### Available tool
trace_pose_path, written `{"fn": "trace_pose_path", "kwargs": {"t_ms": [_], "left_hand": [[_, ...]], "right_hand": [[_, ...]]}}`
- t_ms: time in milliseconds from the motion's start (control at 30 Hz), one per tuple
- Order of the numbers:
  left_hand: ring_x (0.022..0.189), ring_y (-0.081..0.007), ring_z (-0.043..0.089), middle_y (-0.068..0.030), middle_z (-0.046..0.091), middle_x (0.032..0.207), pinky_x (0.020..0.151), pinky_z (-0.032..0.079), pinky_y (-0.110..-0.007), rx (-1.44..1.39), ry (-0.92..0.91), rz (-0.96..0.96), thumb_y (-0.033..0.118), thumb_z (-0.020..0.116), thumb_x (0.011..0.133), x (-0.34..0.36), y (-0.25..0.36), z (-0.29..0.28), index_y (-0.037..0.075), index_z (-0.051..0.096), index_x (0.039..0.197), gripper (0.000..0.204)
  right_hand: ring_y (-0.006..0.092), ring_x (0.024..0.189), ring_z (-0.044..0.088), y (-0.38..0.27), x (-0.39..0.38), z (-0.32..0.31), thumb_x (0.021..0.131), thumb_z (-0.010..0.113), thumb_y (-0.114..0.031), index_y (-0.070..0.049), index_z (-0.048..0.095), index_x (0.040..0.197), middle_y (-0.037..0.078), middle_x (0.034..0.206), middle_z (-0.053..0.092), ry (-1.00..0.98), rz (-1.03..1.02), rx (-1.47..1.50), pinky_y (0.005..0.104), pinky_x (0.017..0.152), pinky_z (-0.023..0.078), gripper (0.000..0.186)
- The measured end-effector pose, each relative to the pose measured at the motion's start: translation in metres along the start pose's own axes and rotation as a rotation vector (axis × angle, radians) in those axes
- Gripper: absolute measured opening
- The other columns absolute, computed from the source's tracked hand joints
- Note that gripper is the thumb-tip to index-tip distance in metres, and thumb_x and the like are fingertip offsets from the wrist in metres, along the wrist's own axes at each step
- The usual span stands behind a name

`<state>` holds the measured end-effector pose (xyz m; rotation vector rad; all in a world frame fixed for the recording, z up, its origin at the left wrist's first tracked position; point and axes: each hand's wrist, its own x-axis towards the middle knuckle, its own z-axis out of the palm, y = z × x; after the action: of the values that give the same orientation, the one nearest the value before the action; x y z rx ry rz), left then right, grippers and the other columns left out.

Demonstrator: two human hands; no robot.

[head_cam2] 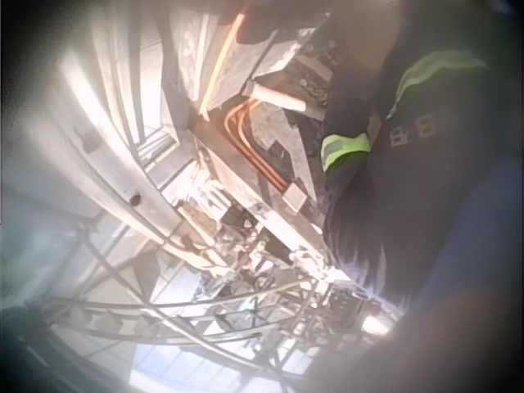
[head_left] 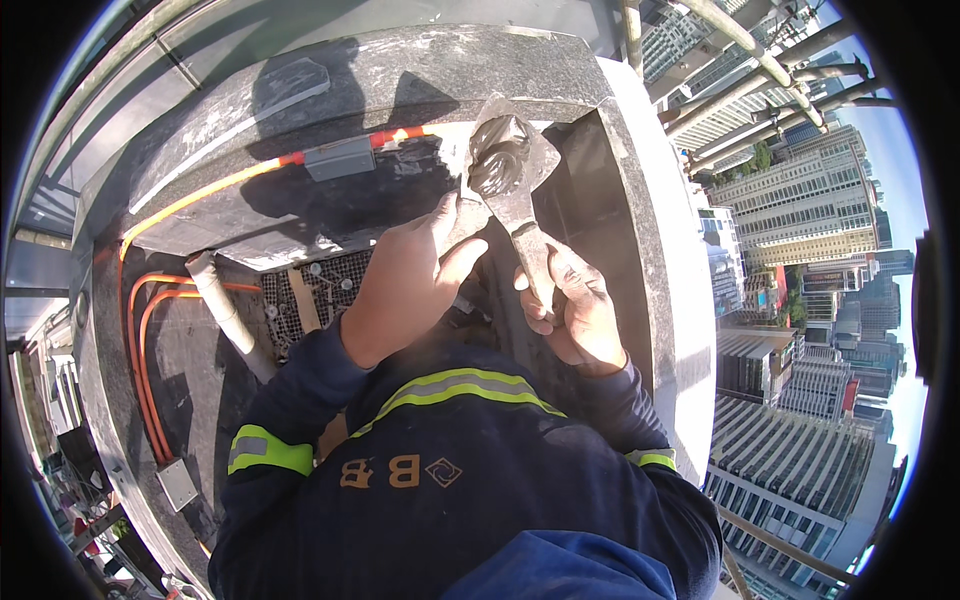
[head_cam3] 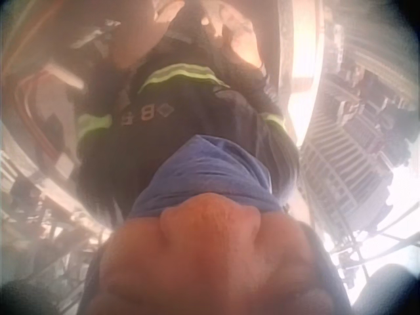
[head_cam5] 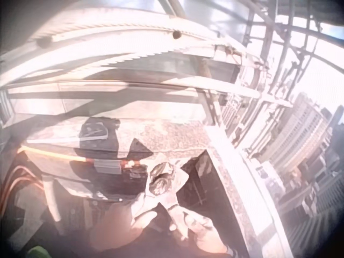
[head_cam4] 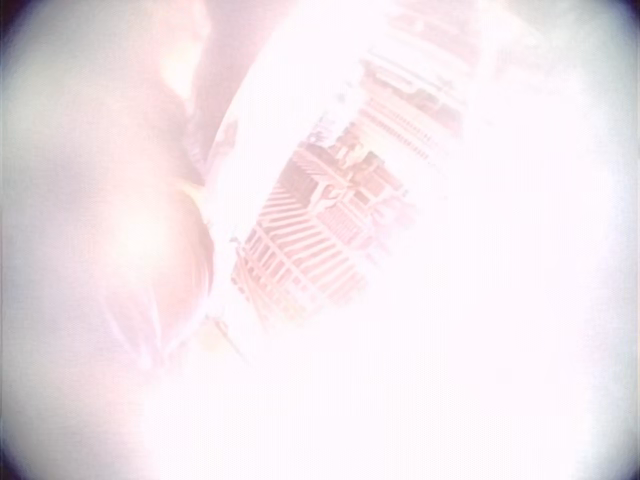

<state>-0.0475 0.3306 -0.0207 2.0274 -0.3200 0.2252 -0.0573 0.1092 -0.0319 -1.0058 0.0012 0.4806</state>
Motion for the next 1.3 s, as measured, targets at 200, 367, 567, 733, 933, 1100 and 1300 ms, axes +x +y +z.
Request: {"fn": "trace_pose_path", "kwargs": {"t_ms": [200,367,567,733,933,1100,1300], "left_hand": [[0.075,-0.0258,0.068,-0.0176,0.071,0.088,0.072,0.051,-0.034,0.059,-0.128,-0.101,0.015,0.067,0.093,-0.007,-0.013,-0.012,-0.005,0.063,0.120,0.034],[0.058,-0.0071,0.048,-0.0032,0.055,0.068,0.056,0.042,-0.028,-0.079,-0.232,-0.204,0.021,0.067,0.096,-0.008,-0.008,-0.031,-0.004,0.064,0.119,0.035],[0.053,-0.0048,0.045,0.0017,0.051,0.061,0.050,0.038,-0.026,-0.114,-0.301,-0.232,0.024,0.067,0.095,-0.010,-0.016,-0.041,-0.001,0.065,0.108,0.029],[0.052,-0.0082,0.043,-0.0012,0.048,0.057,0.051,0.037,-0.029,-0.092,-0.303,-0.223,0.027,0.067,0.094,-0.015,-0.025,-0.036,-0.004,0.063,0.096,0.032],[0.062,-0.0373,0.054,-0.0274,0.055,0.071,0.062,0.043,-0.043,-0.081,-0.239,-0.198,0.026,0.069,0.090,-0.013,-0.012,-0.036,-0.010,0.055,0.081,0.039],[0.055,-0.0259,0.057,-0.0180,0.062,0.068,0.056,0.044,-0.036,-0.176,-0.227,-0.144,0.022,0.068,0.091,-0.011,-0.017,-0.036,-0.009,0.056,0.080,0.035],[0.049,-0.0060,0.052,-0.0026,0.057,0.056,0.046,0.036,-0.025,-0.472,-0.500,-0.318,0.015,0.069,0.091,0.004,-0.009,-0.057,-0.002,0.060,0.074,0.026]], "right_hand": [[0.0095,0.068,0.055,-0.035,-0.001,0.001,0.102,0.061,-0.022,0.001,0.056,0.139,0.006,0.096,0.067,0.089,-0.251,-0.508,0.0222,0.055,0.042,0.044],[0.0218,0.087,0.062,-0.069,0.002,0.002,0.089,0.070,0.002,-0.007,0.068,0.129,0.013,0.104,0.059,-0.029,-0.782,-1.532,0.0318,0.074,0.052,0.042],[0.0236,0.088,0.062,-0.105,0.000,-0.001,0.086,0.073,0.000,-0.011,0.071,0.126,0.011,0.104,0.061,-0.117,-0.686,-1.522,0.0313,0.076,0.051,0.041],[0.0219,0.087,0.063,-0.116,0.002,0.001,0.084,0.075,0.000,-0.013,0.070,0.127,0.010,0.104,0.063,-0.205,-0.650,-1.567,0.0342,0.075,0.051,0.045],[0.0229,0.079,0.063,-0.123,0.009,0.005,0.084,0.071,0.005,-0.011,0.070,0.126,0.010,0.104,0.064,-0.289,-0.452,-1.571,0.0336,0.072,0.051,0.045],[0.0188,0.091,0.060,-0.134,0.014,-0.003,0.088,0.072,-0.003,-0.011,0.069,0.129,0.008,0.106,0.063,-0.336,-0.396,-1.495,0.0329,0.080,0.048,0.043],[0.0216,0.112,0.064,-0.128,0.039,-0.055,0.094,0.067,-0.003,-0.002,0.063,0.133,0.013,0.123,0.067,-0.346,-0.338,-0.981,0.0333,0.100,0.050,0.039]]}}
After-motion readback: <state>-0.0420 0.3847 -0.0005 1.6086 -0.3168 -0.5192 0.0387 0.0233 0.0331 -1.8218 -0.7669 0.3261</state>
